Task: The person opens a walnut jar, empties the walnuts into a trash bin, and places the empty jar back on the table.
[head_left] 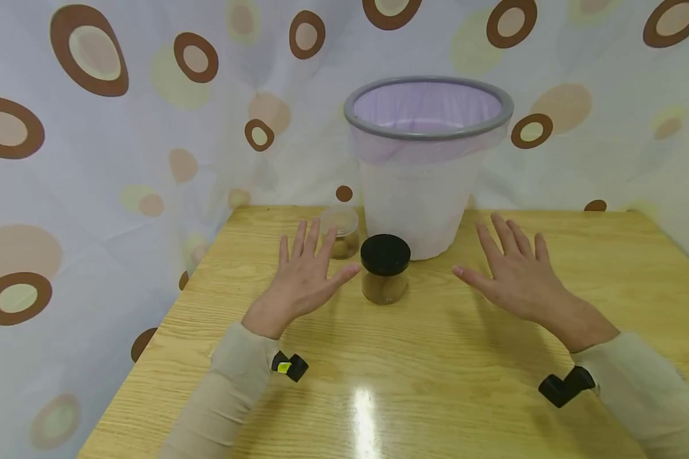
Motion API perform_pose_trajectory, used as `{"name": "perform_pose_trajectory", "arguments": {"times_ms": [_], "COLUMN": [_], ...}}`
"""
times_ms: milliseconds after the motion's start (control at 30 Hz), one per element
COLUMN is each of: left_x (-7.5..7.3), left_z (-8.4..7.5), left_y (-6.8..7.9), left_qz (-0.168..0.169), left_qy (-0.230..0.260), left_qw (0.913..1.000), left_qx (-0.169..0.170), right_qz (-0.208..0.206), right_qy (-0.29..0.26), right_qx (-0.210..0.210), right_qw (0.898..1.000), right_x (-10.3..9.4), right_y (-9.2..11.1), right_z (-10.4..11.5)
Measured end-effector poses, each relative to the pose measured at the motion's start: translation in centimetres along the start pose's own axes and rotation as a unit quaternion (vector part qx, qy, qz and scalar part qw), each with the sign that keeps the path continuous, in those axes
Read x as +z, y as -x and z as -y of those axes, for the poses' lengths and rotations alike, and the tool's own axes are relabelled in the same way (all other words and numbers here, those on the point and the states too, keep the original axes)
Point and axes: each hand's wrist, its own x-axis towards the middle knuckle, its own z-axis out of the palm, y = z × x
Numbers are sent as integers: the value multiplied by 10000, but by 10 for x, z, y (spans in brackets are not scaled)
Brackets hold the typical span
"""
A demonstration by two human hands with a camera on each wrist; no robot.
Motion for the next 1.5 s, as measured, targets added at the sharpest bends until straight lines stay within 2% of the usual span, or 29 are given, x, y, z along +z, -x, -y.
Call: {"name": "perform_pose_trajectory", "arguments": {"times_ms": [433, 800, 967, 1167, 1300, 1400, 1500], "left_x": [-1, 0, 1, 2, 3, 5, 8], "left_z": [-6, -16, -19, -23, -27, -32, -37], "left_y": [-6, -13, -16, -22, -27, -31, -33], "left_qz": [28, -49, -122, -411, -576, -608, -484], "left_qy": [-14, -40, 42, 161, 276, 245, 197], "left_qw": [10000, 9995, 9984, 9950, 9924, 9914, 9925], "left_qx": [92, 320, 549, 901, 1051, 1128, 1106], "right_qz": [11, -78, -101, -270, -230, -145, -62], "right_qy": [-310, -725, -933, -1211, -1434, -1648, -1926], "right_qx": [-79, -208, -260, -461, -461, -412, -395], "right_qw": [9995, 9971, 9953, 9912, 9883, 9854, 9805], "right_x": [3, 11, 15, 22, 27, 34, 41], "right_y": [-2, -7, -9, -14, -18, -21, -23], "right_z": [8, 18, 24, 33, 39, 42, 44]}}
